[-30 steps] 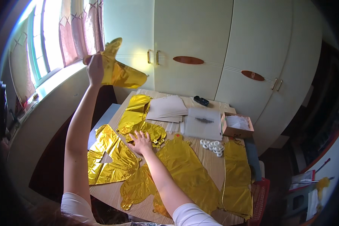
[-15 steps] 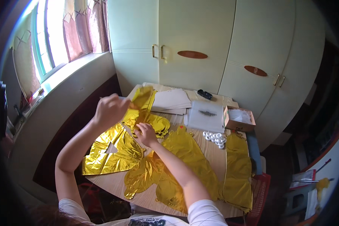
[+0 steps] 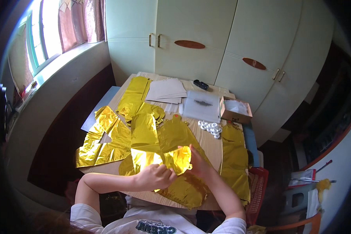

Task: Folding gold foil packaging materials on a wooden table.

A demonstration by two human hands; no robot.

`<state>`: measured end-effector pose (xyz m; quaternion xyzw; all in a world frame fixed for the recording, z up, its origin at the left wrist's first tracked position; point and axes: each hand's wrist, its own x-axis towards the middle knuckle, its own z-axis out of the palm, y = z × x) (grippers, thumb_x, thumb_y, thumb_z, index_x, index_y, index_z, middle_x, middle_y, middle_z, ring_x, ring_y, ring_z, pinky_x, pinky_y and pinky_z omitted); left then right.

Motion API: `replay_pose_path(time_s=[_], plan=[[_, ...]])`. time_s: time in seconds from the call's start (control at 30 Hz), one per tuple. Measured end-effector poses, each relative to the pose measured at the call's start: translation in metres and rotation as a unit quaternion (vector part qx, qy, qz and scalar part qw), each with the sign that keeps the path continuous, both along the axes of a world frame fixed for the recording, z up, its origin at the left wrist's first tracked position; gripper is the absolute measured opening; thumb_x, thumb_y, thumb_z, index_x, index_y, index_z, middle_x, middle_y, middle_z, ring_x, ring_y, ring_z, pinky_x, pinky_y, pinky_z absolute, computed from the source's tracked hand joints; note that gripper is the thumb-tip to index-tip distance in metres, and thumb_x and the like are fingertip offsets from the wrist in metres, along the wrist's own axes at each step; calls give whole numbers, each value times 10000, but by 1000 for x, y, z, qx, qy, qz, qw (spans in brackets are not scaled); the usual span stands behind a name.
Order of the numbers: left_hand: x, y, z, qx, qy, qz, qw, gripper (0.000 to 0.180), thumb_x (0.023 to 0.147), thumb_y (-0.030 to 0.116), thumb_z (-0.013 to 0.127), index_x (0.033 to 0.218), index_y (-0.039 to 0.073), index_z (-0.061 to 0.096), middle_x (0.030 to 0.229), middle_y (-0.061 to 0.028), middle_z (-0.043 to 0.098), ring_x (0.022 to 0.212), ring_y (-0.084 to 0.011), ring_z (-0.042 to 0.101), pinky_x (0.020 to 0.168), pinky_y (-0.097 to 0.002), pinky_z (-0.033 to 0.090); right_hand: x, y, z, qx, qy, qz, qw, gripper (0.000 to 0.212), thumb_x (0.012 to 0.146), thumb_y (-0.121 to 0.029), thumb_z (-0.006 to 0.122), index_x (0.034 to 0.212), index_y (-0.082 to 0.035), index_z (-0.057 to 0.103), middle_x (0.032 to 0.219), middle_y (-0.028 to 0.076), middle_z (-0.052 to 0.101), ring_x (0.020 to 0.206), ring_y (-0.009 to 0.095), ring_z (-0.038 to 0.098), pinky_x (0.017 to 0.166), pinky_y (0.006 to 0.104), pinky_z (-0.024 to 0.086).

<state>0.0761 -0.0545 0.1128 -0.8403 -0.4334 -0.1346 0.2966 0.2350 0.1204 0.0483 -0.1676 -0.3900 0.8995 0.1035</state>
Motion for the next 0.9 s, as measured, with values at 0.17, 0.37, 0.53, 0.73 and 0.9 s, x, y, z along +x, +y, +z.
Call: replay_pose_path(time_s=[0.17, 0.37, 0.53, 0.73, 0.9], plan=[[20, -7, -22, -19, -2, -26, 999, 159, 699, 187, 642, 795, 85, 567, 648, 58, 527, 626, -88, 511, 463, -223, 403, 45, -30, 3, 95, -26, -39, 994, 812, 972, -602, 446, 1532, -58, 224, 1421, 156, 474, 1293, 240, 495, 1062, 409, 438], [33, -11, -34, -50, 3, -53, 997, 204, 730, 236, 627, 871, 93, 593, 726, 57, 539, 675, -87, 514, 495, -219, 411, 52, -45, -2, 283, -128, -95, 946, 592, 908, 81, 472, 1478, -12, 344, 1309, 116, 555, 1024, 107, 583, 890, 247, 484], [24, -17, -37, -55, -42, -71, 995, 287, 816, 340, 662, 953, 90, 633, 700, 57, 542, 682, -97, 525, 511, -218, 428, 58, -59, 0, 344, -69, -164, 922, 474, 937, 79, 421, 1408, 28, 434, 1317, 118, 556, 1201, 148, 533, 1032, 273, 406], [5, -11, -41, -99, -141, -17, 985, 386, 877, 455, 655, 923, 76, 607, 686, 18, 560, 697, -146, 528, 520, -257, 451, 78, -62, -7, 296, -64, -245, 921, 455, 927, 62, 463, 1380, 15, 469, 1266, 87, 576, 1041, 112, 567, 925, 241, 447], [-21, 1, -50, -107, -201, 34, 973, 355, 853, 410, 692, 978, 81, 649, 908, -43, 662, 850, -213, 617, 707, -345, 512, 92, -66, -16, 187, -43, -299, 935, 471, 897, 62, 493, 1365, 8, 481, 1237, 93, 602, 1017, 116, 608, 908, 246, 481]])
